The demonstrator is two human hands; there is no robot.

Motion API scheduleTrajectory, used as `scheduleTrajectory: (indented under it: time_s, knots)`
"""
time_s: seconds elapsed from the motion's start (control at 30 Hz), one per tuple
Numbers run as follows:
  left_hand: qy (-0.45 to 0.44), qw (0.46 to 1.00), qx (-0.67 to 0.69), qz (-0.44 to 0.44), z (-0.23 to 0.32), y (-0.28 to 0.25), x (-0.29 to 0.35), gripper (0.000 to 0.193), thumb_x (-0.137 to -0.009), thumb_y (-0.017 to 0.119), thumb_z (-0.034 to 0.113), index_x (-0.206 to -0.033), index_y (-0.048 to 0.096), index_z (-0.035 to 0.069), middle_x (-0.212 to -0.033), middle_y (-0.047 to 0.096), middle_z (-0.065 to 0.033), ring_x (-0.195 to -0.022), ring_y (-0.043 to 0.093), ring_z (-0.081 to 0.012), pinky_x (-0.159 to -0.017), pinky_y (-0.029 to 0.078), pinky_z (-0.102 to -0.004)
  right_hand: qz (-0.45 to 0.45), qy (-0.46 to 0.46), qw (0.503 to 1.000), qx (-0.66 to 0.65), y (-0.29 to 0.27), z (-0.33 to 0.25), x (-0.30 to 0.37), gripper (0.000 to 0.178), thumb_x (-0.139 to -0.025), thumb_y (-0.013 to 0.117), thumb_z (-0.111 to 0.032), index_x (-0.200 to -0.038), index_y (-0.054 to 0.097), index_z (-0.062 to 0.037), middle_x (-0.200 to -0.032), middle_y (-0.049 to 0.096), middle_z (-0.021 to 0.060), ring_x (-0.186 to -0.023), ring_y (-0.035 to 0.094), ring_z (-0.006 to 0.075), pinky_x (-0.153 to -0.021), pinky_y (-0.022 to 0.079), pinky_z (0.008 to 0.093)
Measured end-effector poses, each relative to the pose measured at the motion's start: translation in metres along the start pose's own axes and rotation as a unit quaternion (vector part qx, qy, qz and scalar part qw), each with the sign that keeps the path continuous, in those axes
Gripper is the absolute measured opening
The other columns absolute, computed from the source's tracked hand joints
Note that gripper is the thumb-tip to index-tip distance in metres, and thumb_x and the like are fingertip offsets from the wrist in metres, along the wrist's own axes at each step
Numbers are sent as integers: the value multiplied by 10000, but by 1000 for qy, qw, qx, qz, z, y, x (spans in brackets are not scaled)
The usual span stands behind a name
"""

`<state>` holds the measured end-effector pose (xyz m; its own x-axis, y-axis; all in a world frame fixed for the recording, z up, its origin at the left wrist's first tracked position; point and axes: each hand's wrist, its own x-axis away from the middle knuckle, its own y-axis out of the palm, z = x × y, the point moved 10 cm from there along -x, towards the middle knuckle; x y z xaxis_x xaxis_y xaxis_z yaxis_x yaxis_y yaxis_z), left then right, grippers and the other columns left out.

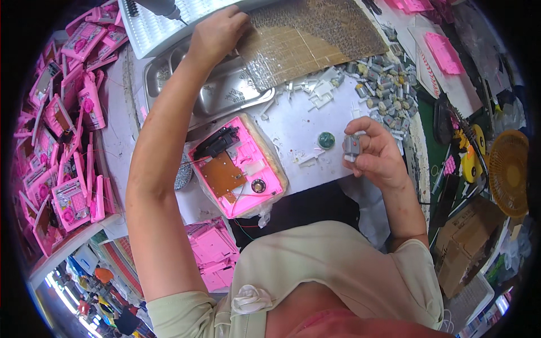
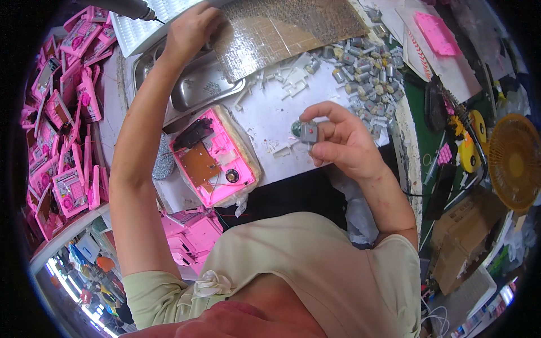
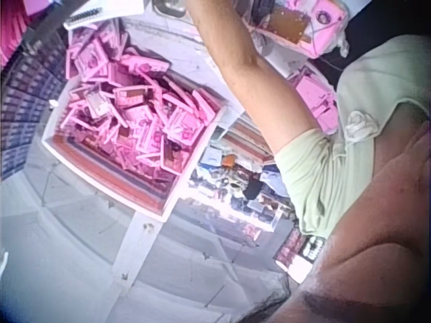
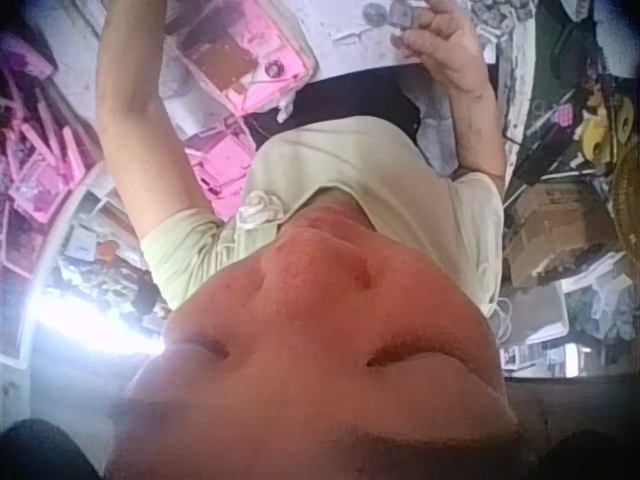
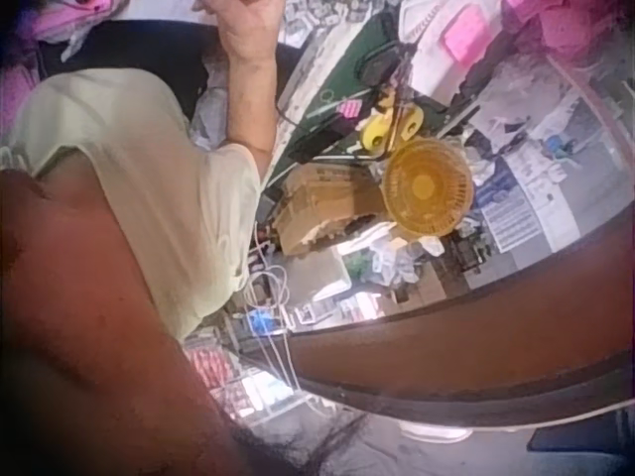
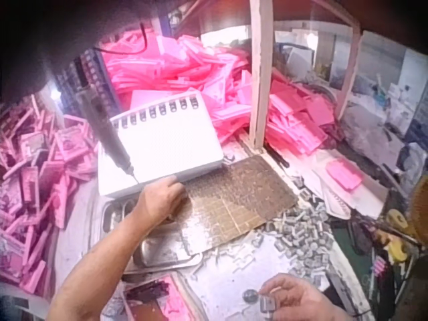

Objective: Assembling a pink plastic toy component, including soldering internal wires and securing the back panel with screws.

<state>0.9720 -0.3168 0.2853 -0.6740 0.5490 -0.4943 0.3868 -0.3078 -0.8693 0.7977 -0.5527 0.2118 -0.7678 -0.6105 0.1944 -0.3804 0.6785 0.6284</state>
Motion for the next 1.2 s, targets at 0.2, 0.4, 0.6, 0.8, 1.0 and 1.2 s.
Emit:
scheduleTrajectory:
  time_s: [0.2,0.4,0.6,0.8,1.0,1.2]
  knots:
    - [-337,870,360,-13,43,-17,70,172,-972,695,153,-1075,728,19,-864,724,-27,-688,588,-42,-588,444,-205,80,-47,941,325,-20,-24,0,408,-896,714,-26,-1287,599,-18,-753,585,-31,-664,526,50,-602,383,211]
    - [-453,461,762,-32,151,-19,164,157,-971,664,34,-1117,648,-22,-1001,735,-131,-723,638,-79,-544,448,-185,56,-9,854,517,-11,-6,-16,386,-890,700,-39,-1270,638,-59,-705,508,-29,-615,459,48,-572,368,237]
    - [-457,379,803,52,158,-25,189,137,-985,642,29,-1112,635,-22,-1022,726,-153,-750,656,-111,-579,532,-221,59,-28,845,531,-8,-6,-18,352,-879,698,-69,-1228,656,-78,-661,508,-9,-589,472,85,-565,391,273]
    - [-441,454,766,109,155,-39,200,108,-976,642,12,-1077,628,-26,-1006,716,-154,-774,669,-136,-608,548,-231,56,-29,809,585,-14,-15,-14,352,-873,700,-112,-1222,659,-106,-658,571,25,-572,541,141,-564,423,308]
    - [-469,593,645,112,158,-53,220,135,-944,662,-44,-1078,650,-42,-957,708,-108,-793,668,-118,-623,547,-241,39,-32,790,611,-10,-7,-19,380,-861,699,-66,-1238,667,-102,-670,562,21,-584,534,119,-574,436,295]
    - [-489,587,637,97,172,-53,226,135,-929,667,-74,-1063,678,-56,-967,695,-100,-808,671,-125,-690,564,-252,-20,-123,674,728,9,3,-29,358,-811,683,-59,-1165,675,-107,-722,598,85,-645,607,241,-629,488,370]
